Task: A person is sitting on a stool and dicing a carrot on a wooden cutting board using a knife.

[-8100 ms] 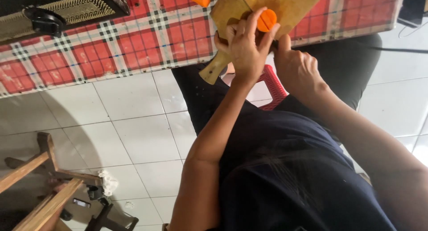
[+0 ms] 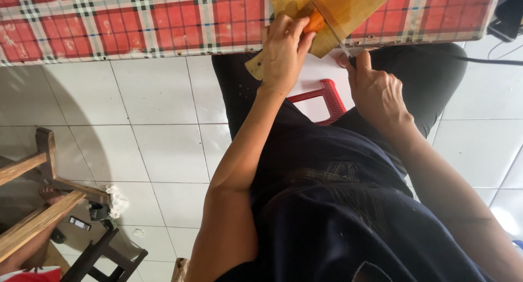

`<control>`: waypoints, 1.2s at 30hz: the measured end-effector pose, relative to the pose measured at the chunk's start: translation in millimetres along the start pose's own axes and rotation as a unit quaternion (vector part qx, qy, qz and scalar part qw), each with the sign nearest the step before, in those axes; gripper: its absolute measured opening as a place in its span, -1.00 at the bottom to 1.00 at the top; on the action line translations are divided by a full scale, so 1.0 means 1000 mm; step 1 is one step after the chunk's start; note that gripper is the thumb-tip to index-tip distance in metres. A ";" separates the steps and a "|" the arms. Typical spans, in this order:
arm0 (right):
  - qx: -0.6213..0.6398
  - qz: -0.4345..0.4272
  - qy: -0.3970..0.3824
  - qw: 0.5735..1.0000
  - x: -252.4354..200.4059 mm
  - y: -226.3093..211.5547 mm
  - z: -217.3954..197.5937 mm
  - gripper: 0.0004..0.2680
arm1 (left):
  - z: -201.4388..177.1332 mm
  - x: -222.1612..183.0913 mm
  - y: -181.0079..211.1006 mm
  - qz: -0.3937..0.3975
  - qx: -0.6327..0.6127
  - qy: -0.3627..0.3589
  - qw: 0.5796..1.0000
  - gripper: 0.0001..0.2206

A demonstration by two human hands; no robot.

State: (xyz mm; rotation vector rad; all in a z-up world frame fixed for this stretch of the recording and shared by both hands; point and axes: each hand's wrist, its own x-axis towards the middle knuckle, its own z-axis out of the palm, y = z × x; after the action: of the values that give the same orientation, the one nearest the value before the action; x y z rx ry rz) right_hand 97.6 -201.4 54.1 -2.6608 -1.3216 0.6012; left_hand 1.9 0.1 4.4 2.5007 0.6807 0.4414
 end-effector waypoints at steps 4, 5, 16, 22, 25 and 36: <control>0.015 0.008 0.007 1.000 -0.003 0.003 0.002 -0.75 | 0.005 -0.002 -0.004 -0.001 -0.014 0.013 1.000 -0.77; 0.022 -0.003 0.026 0.999 -0.004 0.004 0.004 -0.78 | 0.006 -0.003 -0.005 -0.005 -0.010 0.012 1.000 -0.75; 0.046 0.046 -0.054 0.996 0.001 -0.016 -0.007 -0.77 | 0.009 -0.004 -0.005 -0.002 -0.005 0.036 0.999 -0.80; 0.055 0.101 -0.145 0.983 0.007 -0.035 -0.037 -0.84 | 0.010 -0.005 -0.008 -0.004 -0.020 0.035 0.999 -0.79; 0.046 0.118 -0.202 0.971 0.011 -0.040 -0.054 -0.84 | 0.006 -0.006 -0.006 -0.009 -0.028 0.037 0.999 -0.81; 0.065 0.122 -0.156 0.978 0.017 -0.026 -0.009 -0.75 | 0.008 -0.008 -0.004 -0.009 0.010 0.075 0.997 -0.84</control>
State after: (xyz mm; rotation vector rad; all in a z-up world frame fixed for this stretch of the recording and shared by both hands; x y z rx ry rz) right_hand 91.2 -171.2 64.3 -2.7193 -0.9778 1.1330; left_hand -2.3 -4.6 -5.6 2.4969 0.7691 0.6229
